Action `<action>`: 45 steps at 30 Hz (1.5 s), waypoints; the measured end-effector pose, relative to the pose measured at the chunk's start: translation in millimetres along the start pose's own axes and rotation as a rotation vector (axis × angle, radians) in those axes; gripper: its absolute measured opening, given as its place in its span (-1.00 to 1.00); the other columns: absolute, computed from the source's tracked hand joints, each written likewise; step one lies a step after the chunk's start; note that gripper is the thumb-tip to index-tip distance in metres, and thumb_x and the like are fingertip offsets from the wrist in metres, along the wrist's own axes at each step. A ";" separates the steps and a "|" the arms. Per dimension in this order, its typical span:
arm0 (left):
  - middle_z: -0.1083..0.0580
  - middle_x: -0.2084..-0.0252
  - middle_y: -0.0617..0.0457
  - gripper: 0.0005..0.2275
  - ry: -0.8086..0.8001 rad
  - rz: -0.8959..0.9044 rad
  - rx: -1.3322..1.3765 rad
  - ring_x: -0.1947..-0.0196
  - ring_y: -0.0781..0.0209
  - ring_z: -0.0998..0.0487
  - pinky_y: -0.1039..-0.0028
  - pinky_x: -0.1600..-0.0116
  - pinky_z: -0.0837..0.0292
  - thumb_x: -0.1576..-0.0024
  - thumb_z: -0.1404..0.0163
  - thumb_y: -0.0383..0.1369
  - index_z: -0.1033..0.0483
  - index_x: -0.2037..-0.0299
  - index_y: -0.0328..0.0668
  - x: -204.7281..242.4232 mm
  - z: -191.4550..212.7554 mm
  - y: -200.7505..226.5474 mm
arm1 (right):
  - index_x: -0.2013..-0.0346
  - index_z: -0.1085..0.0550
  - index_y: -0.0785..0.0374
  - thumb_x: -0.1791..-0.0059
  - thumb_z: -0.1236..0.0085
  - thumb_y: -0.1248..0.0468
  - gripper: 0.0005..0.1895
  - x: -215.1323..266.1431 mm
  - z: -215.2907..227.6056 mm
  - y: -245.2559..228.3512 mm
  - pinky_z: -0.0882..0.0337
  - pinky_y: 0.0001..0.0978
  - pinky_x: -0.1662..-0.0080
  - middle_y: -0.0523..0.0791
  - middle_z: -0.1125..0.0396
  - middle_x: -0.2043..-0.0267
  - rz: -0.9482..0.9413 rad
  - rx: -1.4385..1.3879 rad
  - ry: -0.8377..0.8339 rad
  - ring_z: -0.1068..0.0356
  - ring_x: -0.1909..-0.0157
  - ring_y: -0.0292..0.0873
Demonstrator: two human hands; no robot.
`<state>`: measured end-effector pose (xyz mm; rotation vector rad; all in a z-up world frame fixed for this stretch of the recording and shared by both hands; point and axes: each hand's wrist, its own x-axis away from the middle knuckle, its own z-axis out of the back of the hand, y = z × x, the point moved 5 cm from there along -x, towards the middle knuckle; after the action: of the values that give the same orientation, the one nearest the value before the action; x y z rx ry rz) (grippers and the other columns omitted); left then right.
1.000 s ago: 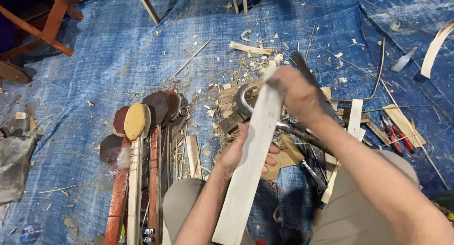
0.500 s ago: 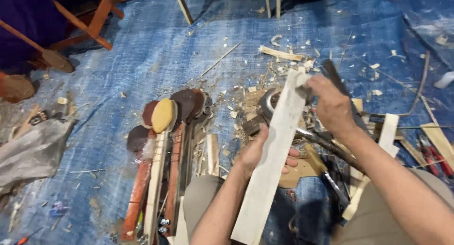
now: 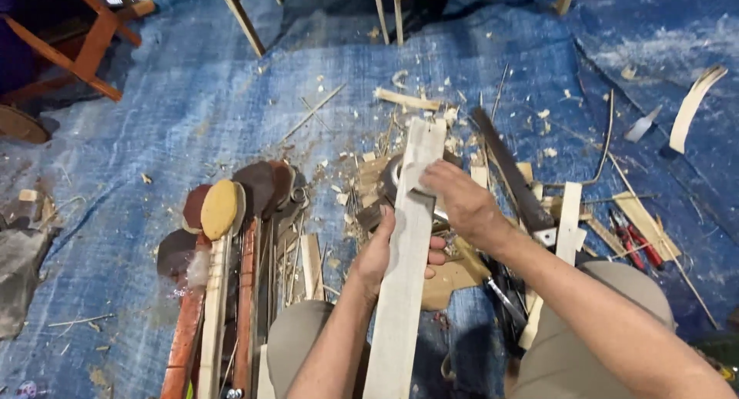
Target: Sanding a wooden instrument neck to smooth the surface and edges using sandpaper.
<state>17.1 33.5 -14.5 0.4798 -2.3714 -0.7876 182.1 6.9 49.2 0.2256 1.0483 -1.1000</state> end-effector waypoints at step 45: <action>-0.50 -0.11 -0.40 -0.25 0.171 -0.170 0.246 0.04 -0.34 -0.59 -0.17 0.08 -0.52 -0.17 0.25 0.23 -0.41 -0.21 -0.42 -4.8 -14.1 81.2 | 0.12 -0.59 0.28 0.14 -0.10 0.51 -0.68 -59.6 43.7 42.4 -0.47 -0.26 0.07 -0.02 -0.47 0.21 -1.070 -0.663 0.538 -0.44 0.18 -0.12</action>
<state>17.8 91.7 44.1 0.8266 -2.2973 -0.5050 238.6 37.3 105.3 -0.6950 2.0656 -1.5740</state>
